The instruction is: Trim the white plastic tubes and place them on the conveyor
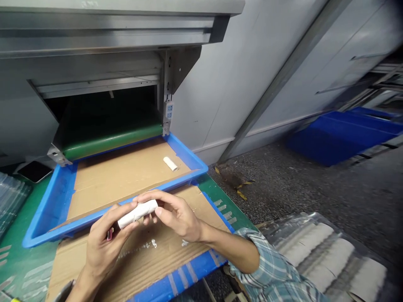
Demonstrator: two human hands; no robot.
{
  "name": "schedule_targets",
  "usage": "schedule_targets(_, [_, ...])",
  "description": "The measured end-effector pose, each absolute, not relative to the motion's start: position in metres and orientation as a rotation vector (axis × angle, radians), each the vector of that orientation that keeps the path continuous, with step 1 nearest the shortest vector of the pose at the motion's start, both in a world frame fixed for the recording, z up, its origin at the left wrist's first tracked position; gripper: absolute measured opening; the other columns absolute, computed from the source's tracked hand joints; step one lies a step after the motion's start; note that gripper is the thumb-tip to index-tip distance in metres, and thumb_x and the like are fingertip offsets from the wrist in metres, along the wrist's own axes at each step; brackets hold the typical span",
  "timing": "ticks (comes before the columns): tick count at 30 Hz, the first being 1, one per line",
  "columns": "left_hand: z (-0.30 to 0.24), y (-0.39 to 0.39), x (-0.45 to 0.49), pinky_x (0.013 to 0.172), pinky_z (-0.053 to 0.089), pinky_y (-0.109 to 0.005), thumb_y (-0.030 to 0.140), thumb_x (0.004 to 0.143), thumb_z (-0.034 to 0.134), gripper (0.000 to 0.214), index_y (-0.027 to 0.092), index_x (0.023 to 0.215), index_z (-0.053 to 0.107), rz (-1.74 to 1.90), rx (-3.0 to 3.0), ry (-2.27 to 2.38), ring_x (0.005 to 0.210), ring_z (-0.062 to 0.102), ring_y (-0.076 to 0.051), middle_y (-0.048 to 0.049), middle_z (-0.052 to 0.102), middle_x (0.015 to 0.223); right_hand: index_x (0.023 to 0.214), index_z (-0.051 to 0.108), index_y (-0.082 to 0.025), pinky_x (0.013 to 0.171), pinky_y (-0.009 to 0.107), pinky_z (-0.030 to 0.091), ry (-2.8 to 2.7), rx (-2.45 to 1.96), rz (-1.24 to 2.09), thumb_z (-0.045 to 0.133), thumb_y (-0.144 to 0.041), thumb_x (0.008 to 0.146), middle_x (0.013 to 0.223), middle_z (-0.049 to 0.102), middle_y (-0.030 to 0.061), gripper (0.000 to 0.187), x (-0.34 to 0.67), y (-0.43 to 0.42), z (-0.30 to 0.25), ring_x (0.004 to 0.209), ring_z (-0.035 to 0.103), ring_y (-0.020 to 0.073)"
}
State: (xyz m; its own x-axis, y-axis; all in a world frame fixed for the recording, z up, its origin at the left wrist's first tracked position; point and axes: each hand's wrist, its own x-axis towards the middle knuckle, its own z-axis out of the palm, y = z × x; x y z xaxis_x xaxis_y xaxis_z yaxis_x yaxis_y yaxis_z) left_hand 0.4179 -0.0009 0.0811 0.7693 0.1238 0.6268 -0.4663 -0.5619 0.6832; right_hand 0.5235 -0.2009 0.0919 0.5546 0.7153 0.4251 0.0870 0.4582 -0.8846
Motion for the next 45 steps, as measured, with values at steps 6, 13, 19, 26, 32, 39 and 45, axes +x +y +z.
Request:
schedule_targets(6, [0.079, -0.003, 0.418, 0.067, 0.057, -0.023, 0.015, 0.095, 0.077, 0.043, 0.028, 0.135, 0.073, 0.839, 2.023, -0.36, 0.08, 0.072, -0.016, -0.0046, 0.08, 0.101, 0.127, 0.07, -0.02, 0.083, 0.033, 0.062, -0.902, -1.036, 0.46, 0.061, -0.047, 0.105, 0.132, 0.071, 0.0123, 0.036, 0.522, -0.2, 0.087, 0.084, 0.067, 0.0136])
schedule_targets(13, [0.081, -0.005, 0.416, 0.067, 0.054, -0.023, 0.011, 0.095, 0.076, 0.048, 0.028, 0.14, 0.07, 0.84, 2.033, -0.425, 0.075, 0.068, -0.013, -0.004, 0.078, 0.099, 0.123, 0.072, -0.018, 0.083, 0.031, 0.06, -0.89, -0.948, 0.482, 0.066, -0.048, 0.103, 0.133, 0.071, 0.0138, 0.036, 0.522, -0.2, 0.087, 0.091, 0.067, 0.0156])
schedule_targets(19, [0.08, -0.004, 0.416, 0.065, 0.054, -0.024, 0.008, 0.093, 0.076, 0.05, 0.028, 0.139, 0.071, 0.825, 2.027, -0.438, 0.073, 0.068, -0.014, -0.0051, 0.079, 0.101, 0.116, 0.072, -0.018, 0.083, 0.033, 0.06, -0.881, -0.972, 0.497, 0.066, -0.054, 0.101, 0.131, 0.072, 0.0147, 0.039, 0.521, -0.202, 0.095, 0.089, 0.068, 0.0163])
schedule_targets(26, [0.08, -0.004, 0.415, 0.066, 0.055, -0.023, 0.009, 0.094, 0.076, 0.049, 0.027, 0.139, 0.071, 0.812, 2.038, -0.453, 0.075, 0.07, -0.013, -0.0052, 0.079, 0.102, 0.103, 0.074, -0.017, 0.072, 0.03, 0.055, -0.812, -0.999, 0.521, 0.05, -0.054, 0.109, 0.122, 0.076, 0.013, 0.045, 0.524, -0.202, 0.094, 0.074, 0.066, 0.0133])
schedule_targets(32, [0.082, -0.006, 0.417, 0.069, 0.057, -0.023, 0.015, 0.095, 0.077, 0.043, 0.027, 0.136, 0.072, 0.845, 2.056, -0.382, 0.08, 0.072, -0.015, -0.0037, 0.08, 0.099, 0.12, 0.07, -0.018, 0.079, 0.031, 0.055, -0.859, -0.956, 0.557, 0.059, -0.048, 0.106, 0.134, 0.071, 0.0134, 0.036, 0.522, -0.204, 0.097, 0.082, 0.067, 0.0133])
schedule_targets(39, [0.086, -0.008, 0.418, 0.064, 0.053, -0.02, 0.012, 0.095, 0.076, 0.046, 0.027, 0.138, 0.071, 0.848, 2.054, -0.421, 0.071, 0.066, -0.01, -0.001, 0.078, 0.096, 0.118, 0.07, -0.018, 0.083, 0.032, 0.058, -0.85, -0.924, 0.553, 0.066, -0.045, 0.103, 0.133, 0.071, 0.0135, 0.031, 0.522, -0.203, 0.093, 0.084, 0.066, 0.0132])
schedule_targets(45, [0.082, -0.004, 0.417, 0.069, 0.055, -0.021, 0.012, 0.095, 0.077, 0.044, 0.026, 0.137, 0.071, 0.823, 2.045, -0.442, 0.078, 0.069, -0.012, -0.0026, 0.079, 0.102, 0.113, 0.072, -0.017, 0.08, 0.029, 0.057, -0.847, -0.943, 0.54, 0.061, -0.032, 0.102, 0.128, 0.073, 0.0125, 0.022, 0.523, -0.202, 0.094, 0.082, 0.066, 0.0128])
